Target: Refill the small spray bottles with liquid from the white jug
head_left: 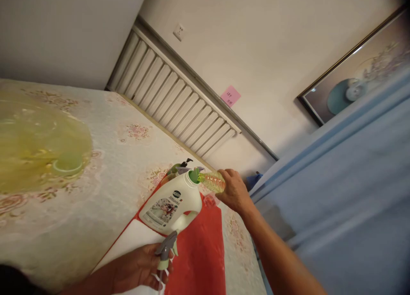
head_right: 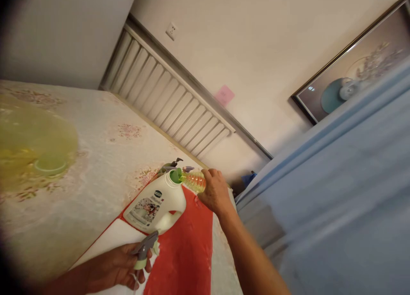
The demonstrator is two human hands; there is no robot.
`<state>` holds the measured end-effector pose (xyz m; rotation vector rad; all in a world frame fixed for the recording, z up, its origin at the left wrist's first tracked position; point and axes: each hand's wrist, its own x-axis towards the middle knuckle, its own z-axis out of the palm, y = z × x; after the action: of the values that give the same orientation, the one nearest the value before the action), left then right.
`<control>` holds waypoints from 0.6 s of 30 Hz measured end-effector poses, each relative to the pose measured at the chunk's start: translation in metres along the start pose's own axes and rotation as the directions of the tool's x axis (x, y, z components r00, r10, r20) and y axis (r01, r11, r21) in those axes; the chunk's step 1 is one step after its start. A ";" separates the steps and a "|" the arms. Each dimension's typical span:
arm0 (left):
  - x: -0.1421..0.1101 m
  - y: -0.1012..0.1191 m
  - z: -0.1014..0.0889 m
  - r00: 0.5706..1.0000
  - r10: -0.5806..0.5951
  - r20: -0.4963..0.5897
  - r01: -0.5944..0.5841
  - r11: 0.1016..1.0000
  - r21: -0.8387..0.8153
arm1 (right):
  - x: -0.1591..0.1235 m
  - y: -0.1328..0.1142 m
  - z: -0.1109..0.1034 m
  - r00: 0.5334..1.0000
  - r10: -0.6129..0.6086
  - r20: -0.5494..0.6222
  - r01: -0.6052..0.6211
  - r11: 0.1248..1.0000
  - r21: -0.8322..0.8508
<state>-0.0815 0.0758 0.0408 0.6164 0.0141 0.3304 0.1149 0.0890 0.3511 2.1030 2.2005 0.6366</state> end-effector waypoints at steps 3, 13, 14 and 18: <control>-0.001 0.000 0.000 1.000 0.003 0.007 -0.003 1.000 -0.003 | 0.001 0.000 -0.001 1.000 -0.013 -0.003 0.013 1.000 -0.017; 0.000 0.000 -0.002 1.000 0.006 0.025 -0.006 1.000 0.000 | 0.004 0.002 -0.001 0.999 -0.049 -0.005 0.048 0.995 -0.086; 0.000 0.000 -0.002 1.000 0.006 0.025 -0.006 1.000 -0.001 | 0.004 0.002 -0.002 0.999 -0.052 -0.004 0.051 0.994 -0.092; -0.001 -0.001 -0.001 1.000 0.004 0.028 -0.004 1.000 -0.004 | 0.006 0.001 -0.005 0.999 -0.053 -0.008 0.052 0.991 -0.120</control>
<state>-0.0820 0.0760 0.0393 0.6173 -0.0146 0.3258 0.1137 0.0933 0.3570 1.9824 2.1566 0.7586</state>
